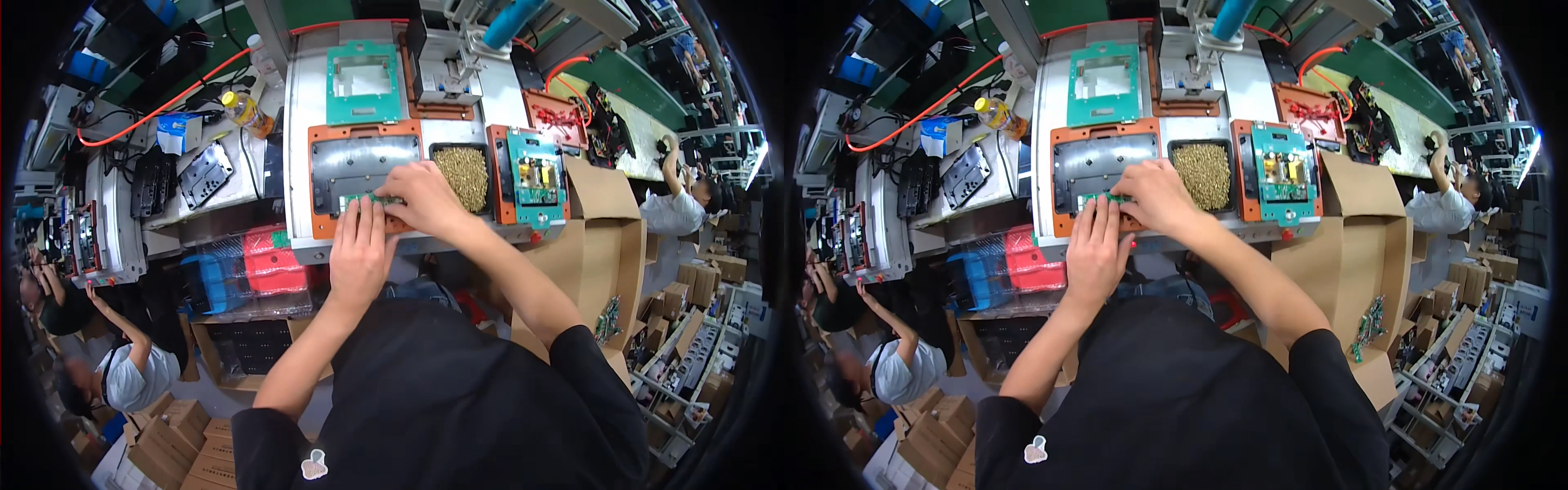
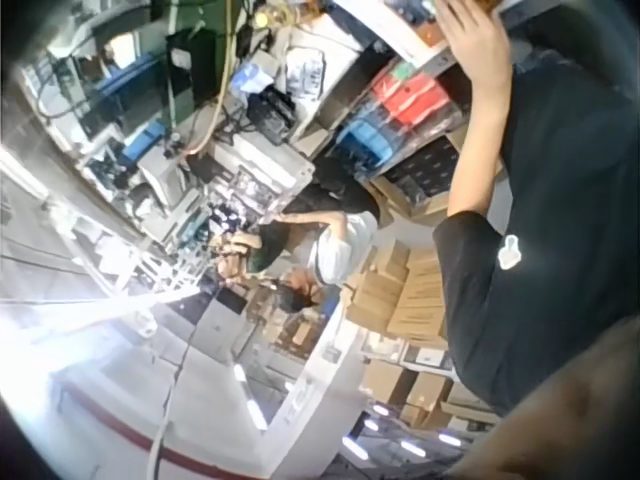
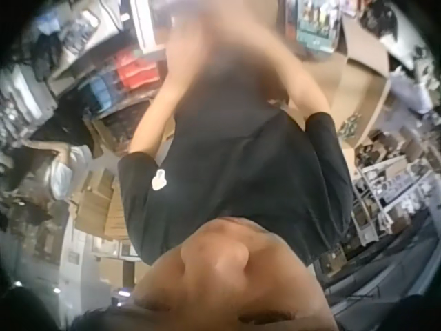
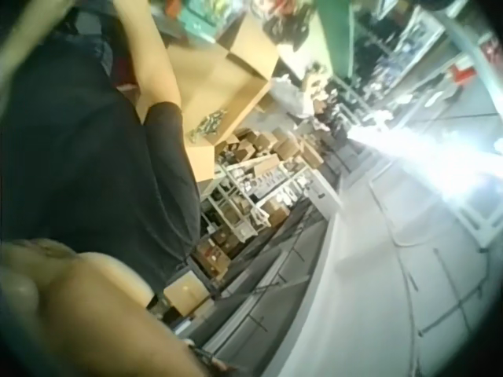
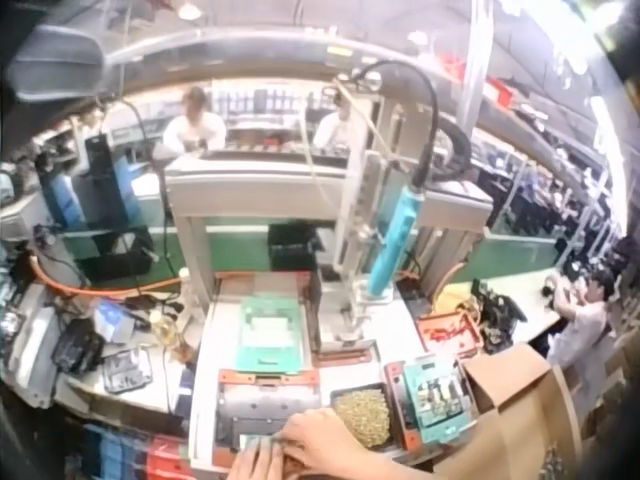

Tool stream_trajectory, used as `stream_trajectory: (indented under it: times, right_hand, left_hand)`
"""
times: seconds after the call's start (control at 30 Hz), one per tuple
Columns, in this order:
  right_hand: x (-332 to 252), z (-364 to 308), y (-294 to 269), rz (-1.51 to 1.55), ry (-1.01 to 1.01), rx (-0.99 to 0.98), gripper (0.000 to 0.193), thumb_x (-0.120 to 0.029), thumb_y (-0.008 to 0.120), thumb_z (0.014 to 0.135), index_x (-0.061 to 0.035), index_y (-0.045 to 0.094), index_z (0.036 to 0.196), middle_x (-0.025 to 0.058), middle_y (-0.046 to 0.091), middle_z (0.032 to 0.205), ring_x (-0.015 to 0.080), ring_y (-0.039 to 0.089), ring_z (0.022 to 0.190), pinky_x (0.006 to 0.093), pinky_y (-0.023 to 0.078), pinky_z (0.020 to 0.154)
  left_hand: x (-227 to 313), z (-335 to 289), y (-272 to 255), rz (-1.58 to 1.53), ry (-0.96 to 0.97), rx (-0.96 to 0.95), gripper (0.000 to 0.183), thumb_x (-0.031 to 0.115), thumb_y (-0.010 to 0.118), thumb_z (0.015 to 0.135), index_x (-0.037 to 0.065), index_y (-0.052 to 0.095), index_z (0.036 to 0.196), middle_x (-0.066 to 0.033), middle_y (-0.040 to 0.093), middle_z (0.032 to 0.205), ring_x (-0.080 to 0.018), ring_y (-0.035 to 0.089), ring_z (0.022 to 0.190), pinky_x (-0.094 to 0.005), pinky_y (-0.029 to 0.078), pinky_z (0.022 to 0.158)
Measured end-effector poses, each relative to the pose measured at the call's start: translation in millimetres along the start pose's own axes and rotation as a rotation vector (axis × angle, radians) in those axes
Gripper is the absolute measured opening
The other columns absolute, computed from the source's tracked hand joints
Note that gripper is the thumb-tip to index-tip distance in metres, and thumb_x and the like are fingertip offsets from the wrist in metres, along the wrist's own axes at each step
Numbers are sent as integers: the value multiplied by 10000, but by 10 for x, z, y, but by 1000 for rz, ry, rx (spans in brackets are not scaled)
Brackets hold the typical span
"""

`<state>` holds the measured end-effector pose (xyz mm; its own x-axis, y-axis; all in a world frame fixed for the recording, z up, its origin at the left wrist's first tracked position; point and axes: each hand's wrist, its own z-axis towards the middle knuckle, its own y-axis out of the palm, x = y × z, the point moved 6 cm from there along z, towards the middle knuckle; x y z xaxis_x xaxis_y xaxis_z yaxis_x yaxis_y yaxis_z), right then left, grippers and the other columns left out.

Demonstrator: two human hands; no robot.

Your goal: The person is assembling electronic circuit boards into black housings and using testing equipment on an assembly line.

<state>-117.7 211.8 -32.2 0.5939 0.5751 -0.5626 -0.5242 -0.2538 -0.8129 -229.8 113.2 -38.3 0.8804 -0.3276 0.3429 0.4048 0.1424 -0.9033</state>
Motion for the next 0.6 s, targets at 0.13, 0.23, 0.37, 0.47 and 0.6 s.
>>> stream_trajectory:
  times: [0.13,0.23,0.37,0.47,0.6]
  right_hand:
    - [443,1002,-428,103,-29,335,253,-113,671,875,-26,711,1110,179,709,1113,346,662,1076,420,519,955]
    - [1151,1939,-374,-332,112,252,421,-250,667,904,-54,628,1275,210,661,1221,396,594,1174,464,462,1036]
    - [1285,2237,-606,-489,322,27,453,-257,738,865,-66,611,1256,229,691,1144,390,663,1097,490,538,921]
    - [-58,1298,-1284,-100,-101,372,195,-131,720,790,-86,676,974,145,702,864,352,693,865,471,522,765]
    - [-682,-84,-591,-243,-268,61,280,-38,727,734,-132,723,998,15,686,935,228,653,895,389,474,875]
  left_hand:
    - [36,-1,30,-10,-26,15,543,217,714,887,-81,584,1322,-253,577,1376,-422,514,1315,-520,398,1117]
    - [96,56,57,-27,-16,24,529,211,712,890,-74,591,1319,-244,581,1379,-415,519,1312,-520,399,1117]
    - [60,18,56,-18,-45,47,507,203,712,892,-43,605,1322,-210,583,1396,-391,525,1311,-515,402,1114]
    - [1,-58,44,-33,-100,59,512,194,707,897,-34,591,1341,-198,578,1404,-383,526,1310,-513,401,1113]
    - [-18,-75,91,-73,-79,79,542,186,711,881,-30,565,1355,-202,541,1449,-376,498,1351,-512,394,1117]
